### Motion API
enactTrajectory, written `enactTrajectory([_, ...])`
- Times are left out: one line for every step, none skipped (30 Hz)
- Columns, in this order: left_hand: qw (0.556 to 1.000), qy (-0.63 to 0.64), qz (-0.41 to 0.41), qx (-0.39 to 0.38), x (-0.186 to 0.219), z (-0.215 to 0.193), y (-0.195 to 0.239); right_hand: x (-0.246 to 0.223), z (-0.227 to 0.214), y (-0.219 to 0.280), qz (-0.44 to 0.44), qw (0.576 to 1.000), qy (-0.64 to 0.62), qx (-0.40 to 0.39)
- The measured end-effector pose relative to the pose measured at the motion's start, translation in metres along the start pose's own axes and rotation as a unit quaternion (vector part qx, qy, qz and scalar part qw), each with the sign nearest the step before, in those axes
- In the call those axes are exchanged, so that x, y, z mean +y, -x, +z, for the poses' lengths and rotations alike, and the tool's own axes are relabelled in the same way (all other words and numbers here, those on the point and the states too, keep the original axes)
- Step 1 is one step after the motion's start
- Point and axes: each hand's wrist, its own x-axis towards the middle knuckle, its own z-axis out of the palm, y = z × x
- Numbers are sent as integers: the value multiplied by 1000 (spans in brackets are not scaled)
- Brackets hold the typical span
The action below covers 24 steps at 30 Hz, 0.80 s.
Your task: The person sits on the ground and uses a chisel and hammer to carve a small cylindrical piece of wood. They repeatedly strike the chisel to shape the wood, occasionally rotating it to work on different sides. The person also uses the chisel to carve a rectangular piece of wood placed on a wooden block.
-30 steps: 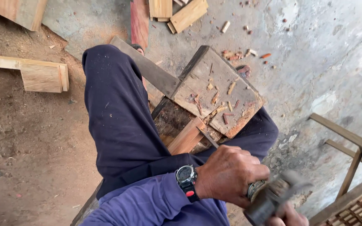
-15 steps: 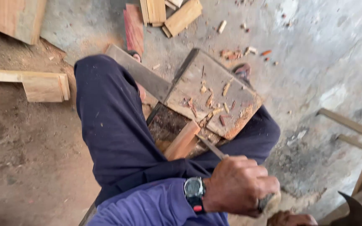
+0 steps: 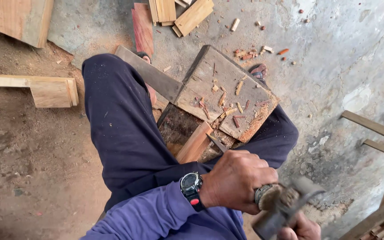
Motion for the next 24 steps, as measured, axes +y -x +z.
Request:
enactTrajectory([1000, -2, 7, -1, -2, -2, -1, -26, 6, -54, -9, 1000, 3, 3])
enactTrajectory([1000, -8, 12, -2, -9, -3, -5, -44, 14, -73, -15, 1000, 2, 8])
enactTrajectory([1000, -16, 15, -5, -11, 0, -5, -68, 20, -79, 19, 997, 16, 77])
enactTrajectory([1000, -24, 17, -9, -12, 3, -5, -92, 25, -85, 54, 987, 30, 145])
enactTrajectory([999, -28, 25, -17, -15, 8, -7, -70, 36, -77, 54, 986, 27, 156])
enactTrajectory([998, -26, 48, -2, -17, 12, -9, -48, 48, -69, 115, 932, -303, 162])
enactTrajectory([997, -28, 72, 20, -20, 16, -12, -23, 54, -67, 154, 774, -598, 142])
enactTrajectory([996, -35, 80, 19, -4, 16, -22, -33, 54, -89, 144, 774, -600, 142])
enactTrajectory([984, -22, 174, 24, 15, 18, -26, -47, 54, -102, 113, 745, -647, 116])
enactTrajectory([963, -8, 267, 26, 33, 21, -31, -60, 55, -115, 83, 714, -690, 88])
enactTrajectory([963, -7, 269, 23, 37, 52, -17, -80, 53, -129, 81, 712, -691, 92])
enactTrajectory([963, -20, 269, 19, 42, 84, -2, -99, 50, -142, 35, 660, -749, 52])
enactTrajectory([961, -37, 274, 15, 43, 115, 9, -116, 46, -161, -19, 603, -797, 9])
enactTrajectory([959, -41, 281, 12, 39, 134, 14, -125, 44, -163, -28, 603, -797, 10])
enactTrajectory([936, -157, 314, 0, 33, 152, 20, -135, 45, -167, -46, 564, -824, 35])
enactTrajectory([899, -270, 345, -10, 26, 169, 26, -144, 45, -171, -64, 524, -848, 59])
enactTrajectory([897, -276, 346, -14, 28, 166, 27, -140, 50, -170, -69, 519, -850, 56])
enactTrajectory([864, -349, 363, -21, 30, 163, 27, -136, 55, -169, -60, 462, -881, 79])
enactTrajectory([825, -416, 381, -30, 33, 161, 29, -131, 61, -166, -51, 401, -908, 105])
enactTrajectory([822, -419, 385, -36, 37, 125, 25, -106, 71, -167, -57, 396, -911, 106])
enactTrajectory([891, -277, 336, -124, 44, 91, 22, -81, 82, -167, -56, 433, -895, 88])
enactTrajectory([930, -125, 275, -208, 51, 57, 17, -57, 93, -167, -56, 470, -878, 71])
enactTrajectory([926, -130, 279, -218, 26, 40, 20, -43, 101, -171, -65, 463, -881, 75])
enactTrajectory([896, -266, 234, -267, 1, 22, 22, -31, 109, -177, -70, 498, -862, 60])
